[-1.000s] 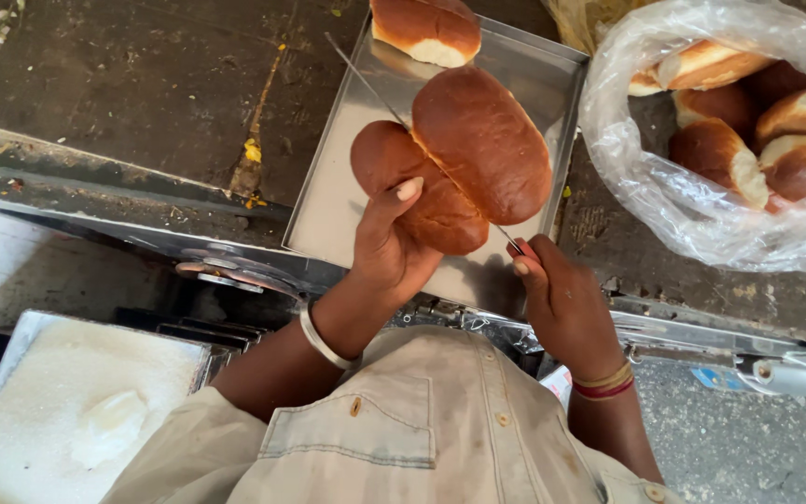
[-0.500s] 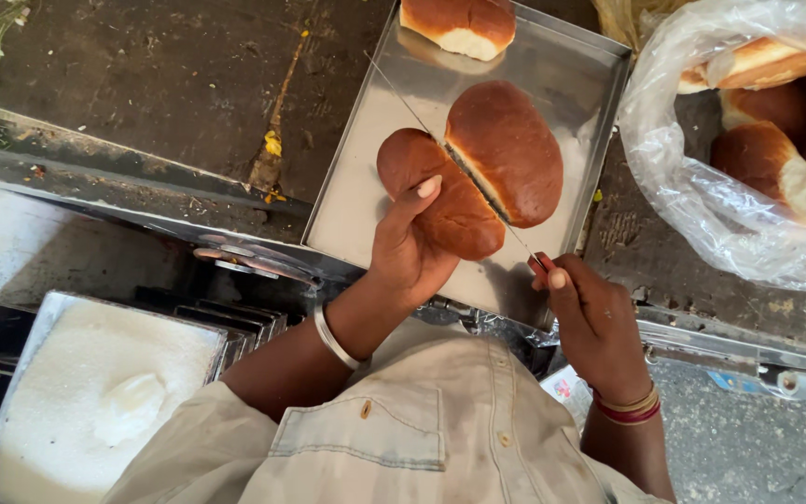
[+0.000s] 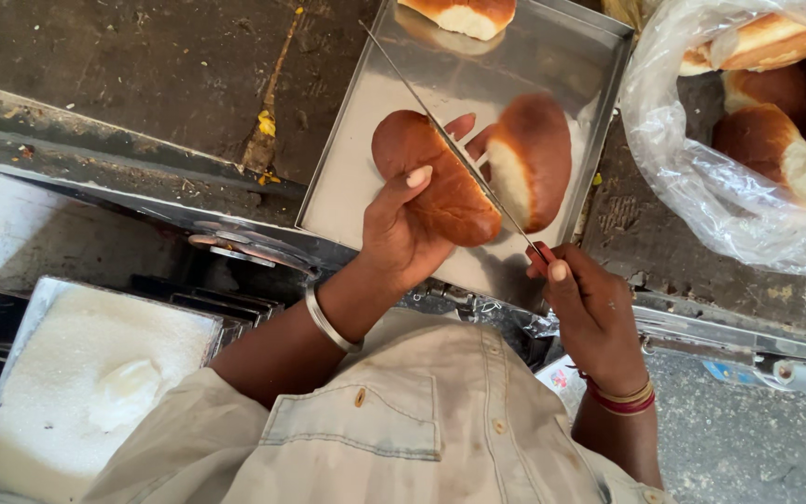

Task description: The person opens an oven door, takes out a bag of buns, and then uses a knife to slice each bun in half, placing the halves on a metal tray.

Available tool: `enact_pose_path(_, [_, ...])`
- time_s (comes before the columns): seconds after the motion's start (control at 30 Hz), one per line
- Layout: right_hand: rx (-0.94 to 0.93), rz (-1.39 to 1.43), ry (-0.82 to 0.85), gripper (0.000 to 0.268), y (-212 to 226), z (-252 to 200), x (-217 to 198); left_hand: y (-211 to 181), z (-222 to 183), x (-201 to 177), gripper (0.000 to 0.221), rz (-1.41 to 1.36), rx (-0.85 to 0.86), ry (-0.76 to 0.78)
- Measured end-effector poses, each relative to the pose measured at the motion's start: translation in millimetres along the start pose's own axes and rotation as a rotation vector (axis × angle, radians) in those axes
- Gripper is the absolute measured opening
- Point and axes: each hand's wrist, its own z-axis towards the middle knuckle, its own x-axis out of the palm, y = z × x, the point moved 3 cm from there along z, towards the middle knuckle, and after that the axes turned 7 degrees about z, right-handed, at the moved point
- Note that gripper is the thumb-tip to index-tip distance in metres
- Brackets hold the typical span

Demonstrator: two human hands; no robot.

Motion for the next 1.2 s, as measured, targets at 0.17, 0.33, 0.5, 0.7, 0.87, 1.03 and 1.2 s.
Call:
enact_pose_path(0.17, [0.012, 0.101, 0.022, 0.044, -10, -3, 0, 2, 1, -4, 0.078, 0.039, -0.009, -0.003])
enact_pose_path(0.33, [0.043, 0.352, 0.019, 0.043, -18, -6, 0, 7, 4, -4, 0.076, 0.085, 0.030, 0.059])
enact_pose_path(0.5, [-0.013, 0.476, 0.046, 0.044, -17, -11, -9, 10, 2, -5, 0.075, 0.092, 0.031, 0.037])
enact_pose_path(0.7, [0.014, 0.550, 0.109, 0.040, -21, -12, -6, 8, 1, -7, 0.067, 0.057, 0.060, 0.128])
enact_pose_path(0.87, [0.016, 0.579, 0.163, 0.038, -23, -12, 0, 15, 3, -10, 0.070, -0.203, -0.028, 0.027])
enact_pose_path(1.03, [0.058, 0.639, 0.193, 0.034, -22, -11, 11, 15, 2, -6, 0.064, -0.066, 0.013, 0.163])
enact_pose_path(1.2, [0.078, 0.661, 0.216, 0.035, -22, -10, 12, 12, 1, -4, 0.064, -0.051, 0.016, 0.115])
